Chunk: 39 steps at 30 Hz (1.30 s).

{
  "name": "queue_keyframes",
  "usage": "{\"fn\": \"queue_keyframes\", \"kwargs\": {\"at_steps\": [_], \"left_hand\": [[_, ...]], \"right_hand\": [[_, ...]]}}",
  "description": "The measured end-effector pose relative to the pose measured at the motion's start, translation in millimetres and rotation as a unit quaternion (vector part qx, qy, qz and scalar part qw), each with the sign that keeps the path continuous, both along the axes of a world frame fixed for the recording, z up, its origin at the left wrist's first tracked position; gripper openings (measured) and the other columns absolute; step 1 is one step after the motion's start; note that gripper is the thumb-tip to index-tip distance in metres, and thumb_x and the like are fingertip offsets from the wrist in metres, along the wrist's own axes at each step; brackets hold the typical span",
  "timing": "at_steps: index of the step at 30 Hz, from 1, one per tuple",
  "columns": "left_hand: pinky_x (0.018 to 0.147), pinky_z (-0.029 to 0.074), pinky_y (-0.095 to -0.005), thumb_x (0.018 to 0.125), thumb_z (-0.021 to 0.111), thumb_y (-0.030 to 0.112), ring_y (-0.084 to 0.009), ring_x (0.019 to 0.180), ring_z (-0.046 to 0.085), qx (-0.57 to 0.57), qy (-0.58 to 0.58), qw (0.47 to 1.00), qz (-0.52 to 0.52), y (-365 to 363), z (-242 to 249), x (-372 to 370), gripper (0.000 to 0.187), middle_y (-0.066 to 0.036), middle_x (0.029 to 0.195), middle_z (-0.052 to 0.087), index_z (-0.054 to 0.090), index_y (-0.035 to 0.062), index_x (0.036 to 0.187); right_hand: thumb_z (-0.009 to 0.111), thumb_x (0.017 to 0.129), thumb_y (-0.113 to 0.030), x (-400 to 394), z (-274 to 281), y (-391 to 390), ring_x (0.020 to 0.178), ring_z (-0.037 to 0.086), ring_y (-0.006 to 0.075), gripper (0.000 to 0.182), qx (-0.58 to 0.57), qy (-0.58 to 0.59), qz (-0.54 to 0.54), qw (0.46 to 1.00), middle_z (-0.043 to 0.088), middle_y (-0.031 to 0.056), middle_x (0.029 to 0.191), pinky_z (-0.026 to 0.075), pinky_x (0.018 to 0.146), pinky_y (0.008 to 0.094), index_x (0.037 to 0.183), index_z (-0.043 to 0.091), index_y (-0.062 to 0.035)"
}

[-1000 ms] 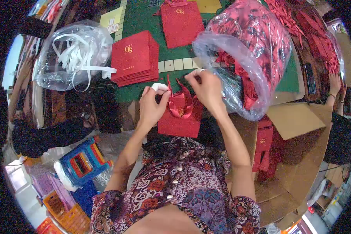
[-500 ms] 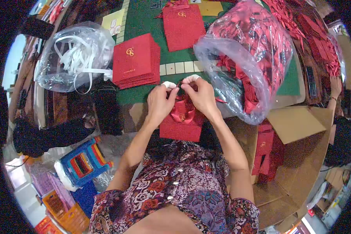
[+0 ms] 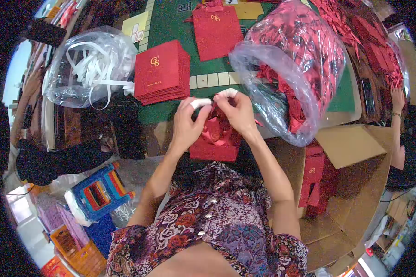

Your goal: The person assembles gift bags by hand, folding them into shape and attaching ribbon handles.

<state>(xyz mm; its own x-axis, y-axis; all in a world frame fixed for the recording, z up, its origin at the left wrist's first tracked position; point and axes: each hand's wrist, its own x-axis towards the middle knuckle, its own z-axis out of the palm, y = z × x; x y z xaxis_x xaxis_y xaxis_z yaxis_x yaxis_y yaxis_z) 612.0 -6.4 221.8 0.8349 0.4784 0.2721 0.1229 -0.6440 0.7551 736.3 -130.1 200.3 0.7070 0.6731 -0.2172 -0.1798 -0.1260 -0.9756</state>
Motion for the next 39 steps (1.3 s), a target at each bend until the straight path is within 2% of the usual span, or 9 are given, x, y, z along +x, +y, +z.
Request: {"fn": "queue_keyframes", "kwargs": {"at_steps": [5,7,8,14,24,26,30,34,39], "left_hand": [[0.087,0.049,-0.0426,0.092,0.068,0.019,-0.0322,0.1,0.063,-0.085,-0.014,0.995,0.058,-2.7,-22.7,-33.5,0.049,-0.018,0.107,0.063,0.048,0.0014,0.132],[0.093,0.049,-0.0419,0.087,0.074,0.024,-0.0322,0.109,0.063,-0.285,0.083,0.953,-0.06,-9.0,-19.0,-45.4,0.064,-0.021,0.118,0.063,0.042,-0.0004,0.137],[0.097,0.048,-0.0413,0.083,0.078,0.028,-0.0305,0.115,0.062,-0.266,0.096,0.956,-0.08,-13.7,-16.5,-45.3,0.077,-0.023,0.125,0.061,0.037,-0.0029,0.141],[0.101,0.045,-0.0389,0.084,0.075,0.012,-0.029,0.12,0.058,-0.305,0.012,0.946,-0.111,-32.5,-12.4,-69.8,0.078,-0.023,0.128,0.059,0.029,-0.005,0.145],[0.104,0.043,-0.0355,0.084,0.073,0.003,-0.0188,0.121,0.054,-0.295,0.069,0.943,-0.134,-22.2,12.6,-81.7,0.072,-0.014,0.131,0.056,0.033,-0.0035,0.143],[0.105,0.042,-0.0342,0.087,0.071,0.005,-0.016,0.122,0.052,-0.483,0.054,0.866,-0.119,-23.8,2.8,-80.5,0.068,-0.01,0.132,0.055,0.035,-0.0013,0.143],[0.107,0.04,-0.0335,0.09,0.068,0.003,-0.0142,0.123,0.05,-0.485,0.052,0.87,-0.069,-29.7,-3.6,-81.0,0.064,-0.008,0.133,0.055,0.034,-0.0007,0.145],[0.111,0.037,-0.036,0.089,0.063,0.001,-0.0182,0.128,0.051,-0.587,0.038,0.803,-0.093,-25.5,9.1,-74.6,0.069,-0.009,0.142,0.051,0.031,-0.0007,0.15],[0.112,0.037,-0.0364,0.09,0.061,0.005,-0.0197,0.127,0.053,-0.664,0.024,0.745,-0.051,14.9,46.9,-47.4,0.063,-0.01,0.14,0.054,0.037,0.0004,0.147]], "right_hand": [[0.063,0.098,-0.017,8.0,3.6,-6.5,0.073,0.051,0.0018,0.015,0.028,0.006,-0.035,0.999,0.062,-0.0065,0.083,0.041,0.064,0.0208,0.091,0.067,-0.0035],[0.063,0.098,-0.017,6.3,3.4,-2.0,0.072,0.05,0.001,0.016,0.039,-0.024,-0.064,0.997,0.061,-0.0078,0.081,0.04,0.063,0.0205,0.089,0.065,-0.0038],[0.064,0.097,-0.017,5.7,0.4,3.7,0.069,0.047,0.0003,0.016,0.072,-0.067,-0.074,0.992,0.058,-0.0094,0.077,0.038,0.06,0.0202,0.087,0.065,-0.0043],[0.067,0.092,-0.019,27.5,24.8,11.2,0.063,0.049,0.0025,0.02,-0.017,-0.159,-0.114,0.981,0.059,-0.0051,0.068,0.039,0.056,0.0231,0.083,0.068,-0.0012],[0.069,0.088,-0.023,31.8,7.4,9.3,0.064,0.056,0.0057,0.024,-0.046,-0.185,-0.105,0.976,0.066,0.0006,0.07,0.045,0.059,0.0279,0.087,0.072,0.0012],[0.068,0.089,-0.022,27.5,23.8,6.6,0.066,0.057,0.0057,0.023,-0.026,-0.174,-0.112,0.978,0.067,0.0004,0.071,0.045,0.059,0.0267,0.09,0.072,0.0011],[0.064,0.094,-0.018,34.6,19.5,1.8,0.072,0.061,0.0063,0.022,-0.023,-0.191,-0.074,0.979,0.07,0.0023,0.079,0.049,0.064,0.0246,0.098,0.072,0.0016],[0.06,0.099,-0.019,37.6,15.8,-13.1,0.077,0.062,0.0076,0.025,-0.027,-0.141,-0.063,0.988,0.07,0.0028,0.093,0.051,0.069,0.0236,0.114,0.069,-0.0013],[0.059,0.099,-0.012,22.1,12.0,-59.9,0.096,0.067,0.0199,0.019,-0.03,-0.351,-0.19,0.916,0.072,0.0115,0.099,0.05,0.09,0.0308,0.111,0.067,0.0004]]}}
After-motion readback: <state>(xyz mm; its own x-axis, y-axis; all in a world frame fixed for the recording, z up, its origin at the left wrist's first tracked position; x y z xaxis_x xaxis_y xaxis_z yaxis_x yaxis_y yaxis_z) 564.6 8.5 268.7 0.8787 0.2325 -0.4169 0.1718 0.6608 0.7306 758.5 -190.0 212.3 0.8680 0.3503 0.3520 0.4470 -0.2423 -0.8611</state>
